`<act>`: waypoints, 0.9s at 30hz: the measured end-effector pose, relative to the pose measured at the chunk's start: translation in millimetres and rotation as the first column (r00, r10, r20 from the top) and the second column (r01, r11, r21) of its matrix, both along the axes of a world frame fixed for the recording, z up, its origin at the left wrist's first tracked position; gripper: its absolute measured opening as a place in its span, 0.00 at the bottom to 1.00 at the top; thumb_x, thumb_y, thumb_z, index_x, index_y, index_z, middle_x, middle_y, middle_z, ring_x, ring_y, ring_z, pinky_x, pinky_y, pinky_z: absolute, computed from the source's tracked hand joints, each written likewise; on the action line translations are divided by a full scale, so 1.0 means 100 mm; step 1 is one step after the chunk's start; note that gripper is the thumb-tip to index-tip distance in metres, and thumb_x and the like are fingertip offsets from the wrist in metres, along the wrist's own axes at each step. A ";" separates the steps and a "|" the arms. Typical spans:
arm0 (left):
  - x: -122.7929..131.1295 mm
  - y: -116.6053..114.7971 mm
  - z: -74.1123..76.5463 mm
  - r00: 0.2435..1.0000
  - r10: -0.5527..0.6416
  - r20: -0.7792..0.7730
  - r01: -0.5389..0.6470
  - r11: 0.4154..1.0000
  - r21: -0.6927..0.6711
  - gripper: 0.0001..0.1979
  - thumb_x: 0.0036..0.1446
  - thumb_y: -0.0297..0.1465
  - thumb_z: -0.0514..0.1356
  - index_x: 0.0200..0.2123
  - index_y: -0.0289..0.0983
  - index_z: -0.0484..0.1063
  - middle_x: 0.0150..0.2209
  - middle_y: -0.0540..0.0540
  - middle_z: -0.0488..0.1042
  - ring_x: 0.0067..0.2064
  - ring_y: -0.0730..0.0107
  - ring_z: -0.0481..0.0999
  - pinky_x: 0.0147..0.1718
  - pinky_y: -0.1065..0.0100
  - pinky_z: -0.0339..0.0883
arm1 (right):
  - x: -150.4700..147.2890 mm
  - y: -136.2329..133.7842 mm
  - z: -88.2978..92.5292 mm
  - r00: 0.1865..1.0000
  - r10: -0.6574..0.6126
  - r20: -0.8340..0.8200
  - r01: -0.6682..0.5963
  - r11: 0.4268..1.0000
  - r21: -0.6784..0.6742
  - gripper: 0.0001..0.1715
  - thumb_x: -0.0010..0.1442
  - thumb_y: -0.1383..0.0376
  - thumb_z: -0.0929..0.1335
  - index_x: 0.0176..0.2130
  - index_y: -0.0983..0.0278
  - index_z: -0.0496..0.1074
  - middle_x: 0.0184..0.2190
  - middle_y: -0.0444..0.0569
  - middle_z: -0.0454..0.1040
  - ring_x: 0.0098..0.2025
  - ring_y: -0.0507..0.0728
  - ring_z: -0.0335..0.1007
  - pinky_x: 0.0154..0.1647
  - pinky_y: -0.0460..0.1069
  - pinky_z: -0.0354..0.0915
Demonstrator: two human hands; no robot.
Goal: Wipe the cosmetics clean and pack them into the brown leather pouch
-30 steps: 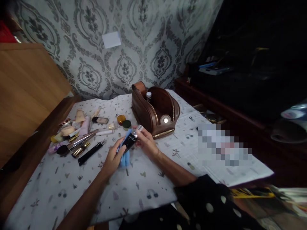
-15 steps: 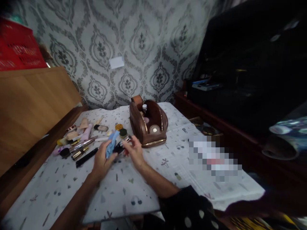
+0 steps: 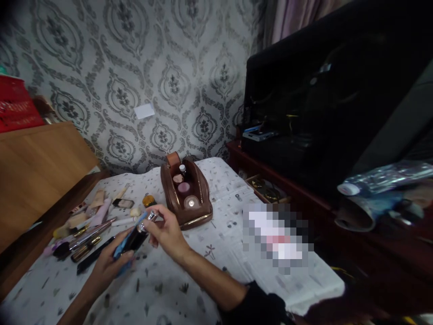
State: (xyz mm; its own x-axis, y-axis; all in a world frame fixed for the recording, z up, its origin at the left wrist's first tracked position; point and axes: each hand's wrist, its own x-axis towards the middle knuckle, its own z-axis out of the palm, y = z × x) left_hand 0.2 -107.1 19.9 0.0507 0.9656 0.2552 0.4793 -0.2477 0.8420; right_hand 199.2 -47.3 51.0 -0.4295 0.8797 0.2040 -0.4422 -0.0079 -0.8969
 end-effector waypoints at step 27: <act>0.42 0.62 -0.39 0.985 0.038 0.171 0.001 0.974 -0.226 0.28 0.58 0.56 0.52 0.38 0.35 0.74 0.22 0.53 0.63 0.19 0.73 0.64 0.17 0.73 0.59 | 0.84 1.75 0.79 0.160 -0.812 0.562 0.048 0.575 0.817 0.08 0.60 0.65 0.67 0.39 0.67 0.71 0.34 0.49 0.75 0.35 0.55 0.69 0.37 0.47 0.59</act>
State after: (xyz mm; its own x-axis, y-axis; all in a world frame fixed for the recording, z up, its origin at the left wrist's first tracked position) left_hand 42.2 -45.1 -18.7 0.0064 0.9994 0.0349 0.3242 -0.0351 0.9453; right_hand 282.7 128.0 130.2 -0.2272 0.8332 0.5042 0.8131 0.4472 -0.3726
